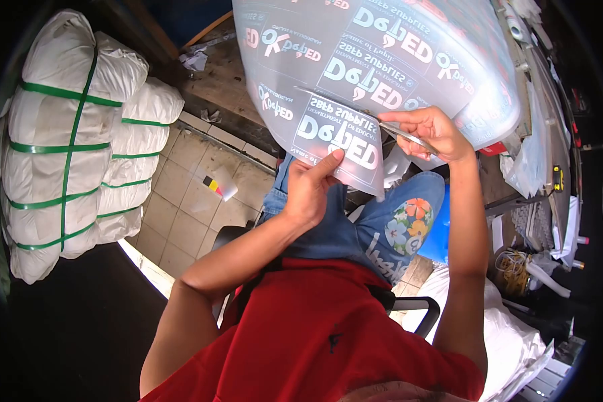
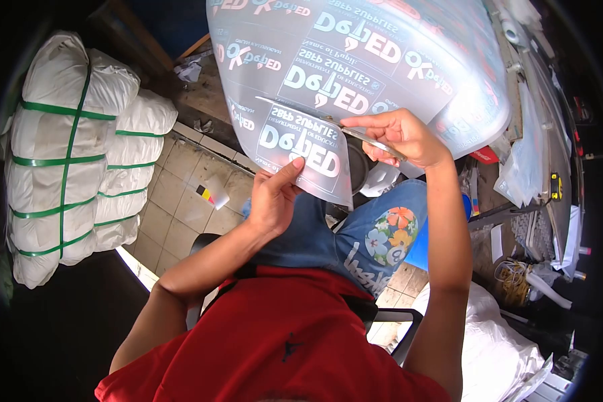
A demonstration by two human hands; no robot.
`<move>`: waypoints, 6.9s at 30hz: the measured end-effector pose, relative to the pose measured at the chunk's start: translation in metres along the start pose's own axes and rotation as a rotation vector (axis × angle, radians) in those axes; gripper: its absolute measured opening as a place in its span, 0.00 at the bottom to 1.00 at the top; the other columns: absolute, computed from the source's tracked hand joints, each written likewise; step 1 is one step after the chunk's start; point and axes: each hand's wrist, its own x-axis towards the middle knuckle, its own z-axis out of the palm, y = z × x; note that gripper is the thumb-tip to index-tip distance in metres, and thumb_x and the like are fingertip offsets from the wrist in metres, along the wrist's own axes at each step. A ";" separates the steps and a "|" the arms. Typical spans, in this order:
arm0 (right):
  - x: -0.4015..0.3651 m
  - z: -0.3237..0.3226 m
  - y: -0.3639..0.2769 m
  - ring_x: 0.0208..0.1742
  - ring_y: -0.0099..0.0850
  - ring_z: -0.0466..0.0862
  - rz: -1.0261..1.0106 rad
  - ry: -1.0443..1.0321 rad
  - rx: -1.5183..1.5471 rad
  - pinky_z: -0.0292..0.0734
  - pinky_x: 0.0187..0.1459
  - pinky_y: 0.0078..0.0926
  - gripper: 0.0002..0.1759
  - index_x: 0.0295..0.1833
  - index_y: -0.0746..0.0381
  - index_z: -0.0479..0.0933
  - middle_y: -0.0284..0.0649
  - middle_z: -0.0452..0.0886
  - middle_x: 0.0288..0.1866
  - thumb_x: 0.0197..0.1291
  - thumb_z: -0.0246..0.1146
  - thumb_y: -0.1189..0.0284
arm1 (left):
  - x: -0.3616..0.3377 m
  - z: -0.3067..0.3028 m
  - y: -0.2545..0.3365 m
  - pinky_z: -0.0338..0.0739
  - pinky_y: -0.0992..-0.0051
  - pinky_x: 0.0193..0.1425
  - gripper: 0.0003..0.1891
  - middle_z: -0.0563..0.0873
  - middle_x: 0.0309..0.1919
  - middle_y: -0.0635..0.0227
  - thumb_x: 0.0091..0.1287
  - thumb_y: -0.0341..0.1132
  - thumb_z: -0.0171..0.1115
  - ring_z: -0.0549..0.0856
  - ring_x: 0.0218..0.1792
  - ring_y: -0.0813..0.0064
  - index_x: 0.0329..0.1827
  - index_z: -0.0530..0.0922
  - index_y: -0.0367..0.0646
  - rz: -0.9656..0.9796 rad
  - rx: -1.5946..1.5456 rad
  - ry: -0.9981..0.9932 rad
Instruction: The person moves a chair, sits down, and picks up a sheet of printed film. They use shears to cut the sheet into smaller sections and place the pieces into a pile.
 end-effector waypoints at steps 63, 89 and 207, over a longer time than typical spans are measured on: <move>0.149 0.008 -0.016 0.20 0.12 0.69 0.055 -0.041 0.035 0.59 0.18 0.09 0.35 0.70 0.72 0.70 0.34 0.79 0.28 0.61 0.71 0.67 | 0.032 -0.038 0.043 0.80 0.69 0.57 0.25 0.80 0.57 0.64 0.65 0.30 0.70 0.81 0.57 0.70 0.64 0.70 0.41 0.247 -0.390 0.110; 0.183 0.015 -0.027 0.22 0.11 0.65 0.057 -0.123 -0.014 0.57 0.21 0.07 0.32 0.72 0.68 0.69 0.31 0.77 0.30 0.65 0.66 0.66 | 0.070 -0.081 0.131 0.75 0.76 0.57 0.30 0.82 0.58 0.61 0.60 0.20 0.68 0.82 0.52 0.73 0.69 0.73 0.32 0.669 0.189 0.279; -0.308 0.079 -0.014 0.25 0.16 0.74 -1.005 1.620 -0.288 0.66 0.25 0.12 0.19 0.61 0.67 0.78 0.41 0.85 0.38 0.64 0.64 0.81 | 0.250 0.523 -0.152 0.78 0.71 0.61 0.31 0.86 0.53 0.59 0.57 0.34 0.78 0.85 0.55 0.69 0.65 0.78 0.40 0.589 1.150 -1.133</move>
